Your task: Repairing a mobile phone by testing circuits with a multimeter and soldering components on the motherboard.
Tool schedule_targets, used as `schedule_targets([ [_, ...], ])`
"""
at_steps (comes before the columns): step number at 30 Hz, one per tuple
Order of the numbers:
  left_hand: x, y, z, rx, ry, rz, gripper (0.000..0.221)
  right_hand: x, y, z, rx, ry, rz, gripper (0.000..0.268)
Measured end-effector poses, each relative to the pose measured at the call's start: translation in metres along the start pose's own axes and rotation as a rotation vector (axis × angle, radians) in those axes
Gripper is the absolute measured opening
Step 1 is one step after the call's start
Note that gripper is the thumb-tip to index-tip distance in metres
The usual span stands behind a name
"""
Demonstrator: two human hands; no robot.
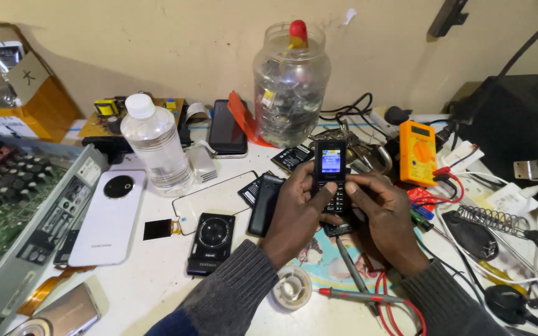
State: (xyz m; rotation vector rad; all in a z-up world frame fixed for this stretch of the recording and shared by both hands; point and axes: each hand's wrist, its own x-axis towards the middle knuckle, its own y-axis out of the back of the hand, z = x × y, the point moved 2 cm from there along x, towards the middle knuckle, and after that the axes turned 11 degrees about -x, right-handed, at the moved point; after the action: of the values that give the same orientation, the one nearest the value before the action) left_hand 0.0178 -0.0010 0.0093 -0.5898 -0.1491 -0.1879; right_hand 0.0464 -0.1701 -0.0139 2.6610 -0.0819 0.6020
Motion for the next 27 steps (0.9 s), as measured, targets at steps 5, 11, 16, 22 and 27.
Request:
schedule_targets([
  [5,-0.001,0.001,0.000,0.001,0.015,0.011,0.048,0.000,-0.002,0.000,0.038,-0.002,-0.015,0.018],
  [11,0.000,0.006,-0.006,-0.022,0.013,0.018,0.046,0.000,-0.005,-0.003,0.090,-0.055,-0.029,0.018],
  [16,-0.002,-0.010,0.011,0.118,0.181,0.173,0.047,0.004,0.000,-0.017,-0.028,-0.104,-0.097,0.025],
  [22,-0.003,-0.013,0.014,0.151,0.217,0.178,0.049,0.005,-0.003,-0.015,-0.038,-0.082,-0.078,0.024],
  [27,-0.004,-0.016,0.014,0.117,0.235,0.186,0.045,0.003,-0.003,-0.004,0.060,-0.052,-0.079,0.015],
])
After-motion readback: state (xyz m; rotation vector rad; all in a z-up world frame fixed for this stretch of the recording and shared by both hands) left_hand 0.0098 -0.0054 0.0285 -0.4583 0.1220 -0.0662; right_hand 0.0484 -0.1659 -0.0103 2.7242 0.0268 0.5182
